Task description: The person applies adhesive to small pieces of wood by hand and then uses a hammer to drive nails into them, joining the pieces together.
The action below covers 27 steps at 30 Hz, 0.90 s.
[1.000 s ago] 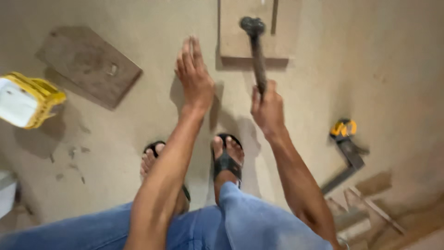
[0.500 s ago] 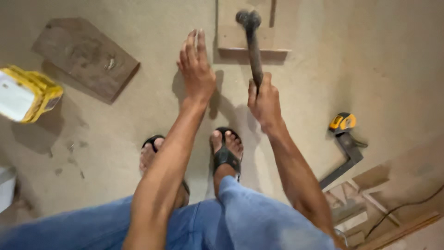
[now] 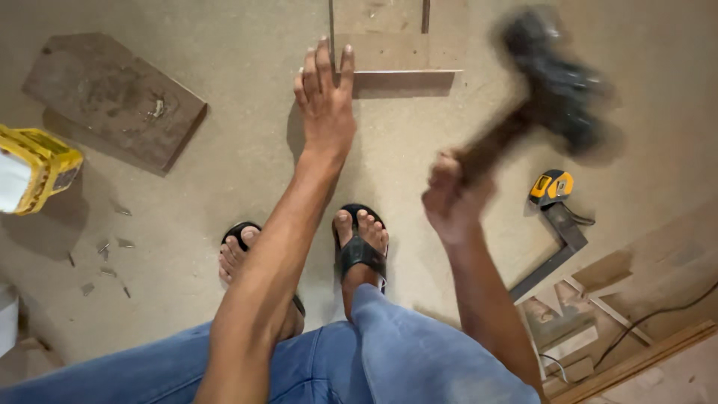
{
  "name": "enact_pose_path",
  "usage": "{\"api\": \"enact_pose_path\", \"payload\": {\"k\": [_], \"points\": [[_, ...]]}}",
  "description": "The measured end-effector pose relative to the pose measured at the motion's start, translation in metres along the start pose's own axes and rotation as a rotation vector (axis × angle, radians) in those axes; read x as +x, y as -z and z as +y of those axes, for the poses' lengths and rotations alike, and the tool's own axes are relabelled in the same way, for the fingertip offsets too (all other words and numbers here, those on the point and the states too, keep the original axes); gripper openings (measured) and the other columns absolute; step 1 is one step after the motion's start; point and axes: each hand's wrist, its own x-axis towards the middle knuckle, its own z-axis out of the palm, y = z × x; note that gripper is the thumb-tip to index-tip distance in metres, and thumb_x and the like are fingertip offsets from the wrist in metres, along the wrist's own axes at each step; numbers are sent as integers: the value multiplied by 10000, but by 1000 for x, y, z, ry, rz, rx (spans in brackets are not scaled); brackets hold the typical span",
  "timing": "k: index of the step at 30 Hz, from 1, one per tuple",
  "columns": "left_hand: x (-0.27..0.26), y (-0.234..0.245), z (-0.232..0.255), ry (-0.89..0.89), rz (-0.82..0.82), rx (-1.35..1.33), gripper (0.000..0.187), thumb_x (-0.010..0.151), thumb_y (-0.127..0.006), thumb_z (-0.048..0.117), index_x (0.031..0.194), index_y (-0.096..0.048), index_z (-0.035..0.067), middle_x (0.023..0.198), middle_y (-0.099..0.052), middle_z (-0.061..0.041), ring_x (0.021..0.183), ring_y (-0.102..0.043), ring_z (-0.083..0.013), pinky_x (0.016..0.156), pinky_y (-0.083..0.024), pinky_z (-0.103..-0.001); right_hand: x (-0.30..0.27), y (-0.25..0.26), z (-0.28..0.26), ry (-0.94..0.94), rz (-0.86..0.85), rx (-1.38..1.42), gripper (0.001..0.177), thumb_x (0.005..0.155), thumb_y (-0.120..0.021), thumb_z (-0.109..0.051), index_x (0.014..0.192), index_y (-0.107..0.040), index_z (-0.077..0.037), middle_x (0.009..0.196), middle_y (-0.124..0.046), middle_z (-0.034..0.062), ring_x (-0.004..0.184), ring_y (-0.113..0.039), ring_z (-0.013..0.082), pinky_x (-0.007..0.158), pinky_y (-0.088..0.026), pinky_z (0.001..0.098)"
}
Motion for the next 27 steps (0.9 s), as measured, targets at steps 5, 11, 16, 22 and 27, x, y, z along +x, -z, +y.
{"api": "enact_pose_path", "payload": {"k": [5,11,16,22,27], "points": [[4,4,-6,2,19,5,853,818,-636,-44,1607,-439,214,1633,-307,-162,1488,-299,-367,1184,-286,-534,25,-28,31,-61,-142,-193,184,1102,-574,-139,1117,-475,15,706,-611,158,629,-637,281,532,-464,383],[-2,-4,-7,-22,28,24,861,849,-613,-72,1639,-405,198,1651,-324,-160,1490,-327,-355,1165,-329,-515,4,22,-1,30,108,100,119,1114,-469,-87,1032,-521,-19,682,-558,163,490,-552,239,451,-427,352],[-1,-4,-9,-35,77,14,844,883,-618,-79,1654,-402,187,1647,-341,-150,1511,-332,-339,1186,-329,-504,11,6,17,-266,11,-15,138,1070,-521,-89,1123,-496,36,719,-579,176,539,-582,277,488,-452,386],[-1,14,-15,-47,55,-82,825,828,-620,-70,1599,-455,174,1603,-366,-182,1462,-366,-371,1164,-328,-517,23,-5,71,-184,-129,-292,208,1091,-604,-131,1170,-498,30,743,-644,202,661,-688,336,535,-502,439],[10,15,-17,-107,65,-203,695,858,-595,-93,1518,-519,112,1564,-445,-174,1423,-417,-364,1144,-352,-502,7,20,89,-333,65,-359,295,1041,-682,-155,1216,-489,-18,785,-677,129,688,-726,292,601,-539,420]]}}
